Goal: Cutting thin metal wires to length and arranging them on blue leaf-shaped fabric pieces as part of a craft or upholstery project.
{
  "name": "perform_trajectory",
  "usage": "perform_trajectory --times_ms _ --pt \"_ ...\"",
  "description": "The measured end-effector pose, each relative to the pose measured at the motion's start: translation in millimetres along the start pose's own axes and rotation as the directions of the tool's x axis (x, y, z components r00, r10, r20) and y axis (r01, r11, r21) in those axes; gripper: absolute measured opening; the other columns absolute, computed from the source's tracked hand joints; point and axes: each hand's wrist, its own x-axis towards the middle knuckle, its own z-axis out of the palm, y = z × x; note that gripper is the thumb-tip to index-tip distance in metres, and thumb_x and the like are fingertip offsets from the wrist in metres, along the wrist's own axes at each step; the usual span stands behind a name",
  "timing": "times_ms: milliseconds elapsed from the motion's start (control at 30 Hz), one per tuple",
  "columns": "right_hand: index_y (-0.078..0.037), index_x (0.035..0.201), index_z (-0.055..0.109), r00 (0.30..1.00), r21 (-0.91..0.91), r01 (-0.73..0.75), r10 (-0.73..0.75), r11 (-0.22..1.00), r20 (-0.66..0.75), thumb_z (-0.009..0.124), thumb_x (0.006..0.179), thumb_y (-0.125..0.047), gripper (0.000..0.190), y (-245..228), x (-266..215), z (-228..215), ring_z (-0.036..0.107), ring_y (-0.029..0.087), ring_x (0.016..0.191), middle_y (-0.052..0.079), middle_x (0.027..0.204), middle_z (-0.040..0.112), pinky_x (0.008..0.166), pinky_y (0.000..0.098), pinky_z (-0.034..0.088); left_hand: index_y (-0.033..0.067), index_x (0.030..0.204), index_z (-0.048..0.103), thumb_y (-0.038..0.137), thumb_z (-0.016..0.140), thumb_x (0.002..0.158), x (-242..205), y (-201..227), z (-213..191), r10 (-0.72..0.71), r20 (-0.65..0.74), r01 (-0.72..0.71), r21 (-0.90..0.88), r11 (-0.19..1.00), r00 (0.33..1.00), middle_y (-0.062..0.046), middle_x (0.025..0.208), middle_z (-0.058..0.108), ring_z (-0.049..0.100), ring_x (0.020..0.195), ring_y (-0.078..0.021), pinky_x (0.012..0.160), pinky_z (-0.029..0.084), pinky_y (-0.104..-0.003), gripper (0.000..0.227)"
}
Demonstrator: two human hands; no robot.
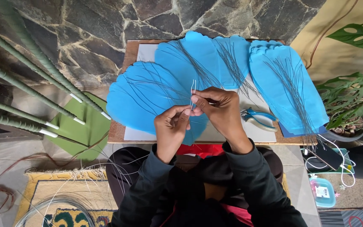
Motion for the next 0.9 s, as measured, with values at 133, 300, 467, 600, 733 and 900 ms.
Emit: perform_trajectory --times_ms 133,300,467,600,733,900 --pt "0.008 0.086 0.064 0.999 -0.01 -0.047 0.047 0.999 0.027 0.065 0.076 0.004 0.011 -5.6 0.6 0.5 0.064 0.022 0.054 0.021 0.067 0.062 0.047 0.03 0.059 -0.0031 0.092 0.064 -0.003 0.051 0.085 -0.9 2.3 -0.2 -0.002 0.008 0.002 0.005 1.0 1.0 -0.018 0.067 0.064 0.054 0.044 -0.0112 0.039 0.041 -0.021 0.015" --pt "0.007 0.084 0.064 0.99 -0.048 -0.115 0.118 0.992 0.078 0.062 0.078 0.002 0.008 -13.2 6.3 -0.5 0.061 0.018 0.059 0.019 0.067 0.063 0.048 0.0272 0.057 -0.0026 0.091 0.064 -0.003 0.053 0.084 4.1 6.1 -1.4 -0.006 0.03 0.005 0.025 1.0 1.0 -0.019 0.068 0.065 0.054 0.043 -0.0109 0.039 0.042 -0.021 0.014" --pt "0.007 0.084 0.058 0.994 0.059 -0.102 0.099 0.993 0.047 0.052 0.084 0.0 0.009 -16.6 18.8 0.3 0.059 0.016 0.062 0.016 0.067 0.06 0.056 0.0257 0.055 -0.0023 0.093 0.064 -0.002 0.054 0.083 4.2 25.3 -9.0 -0.064 0.069 0.064 0.004 0.998 0.996 -0.02 0.07 0.065 0.055 0.046 -0.0115 0.041 0.044 -0.02 0.013" --pt "0.003 0.08 0.056 0.996 0.027 -0.087 0.086 0.996 0.014 0.05 0.086 -0.003 0.01 -33.0 38.9 4.2 0.062 0.016 0.056 0.016 0.066 0.061 0.05 0.0302 0.059 -0.0007 0.087 0.067 -0.005 0.057 0.078 -1.2 46.1 -28.9 0.017 0.083 -0.037 0.238 0.971 0.996 -0.019 0.063 0.065 0.058 0.041 -0.0178 0.036 0.044 -0.023 0.014" --pt "-0.007 0.082 0.053 0.989 0.151 -0.127 0.115 0.98 0.089 0.055 0.087 -0.012 0.007 -26.6 63.9 0.5 0.064 0.016 0.06 0.01 0.073 0.064 0.046 0.0271 0.059 0.0027 0.093 0.067 0.011 0.057 0.083 -7.8 52.7 -54.5 0.065 0.066 -0.091 0.577 0.811 0.996 -0.003 0.071 0.068 0.031 0.034 -0.0056 0.033 0.028 -0.023 0.016" --pt "-0.006 0.084 0.051 0.998 0.183 0.009 -0.021 0.983 0.066 0.054 0.086 -0.019 0.013 -25.7 64.7 17.4 0.064 0.017 0.063 0.013 0.077 0.064 0.049 0.0298 0.06 0.0046 0.088 0.068 0.016 0.058 0.084 0.0 33.9 -63.5 0.112 -0.108 -0.031 0.571 0.82 0.988 -0.003 0.065 0.066 0.043 0.04 -0.0057 0.039 0.034 -0.024 0.016"
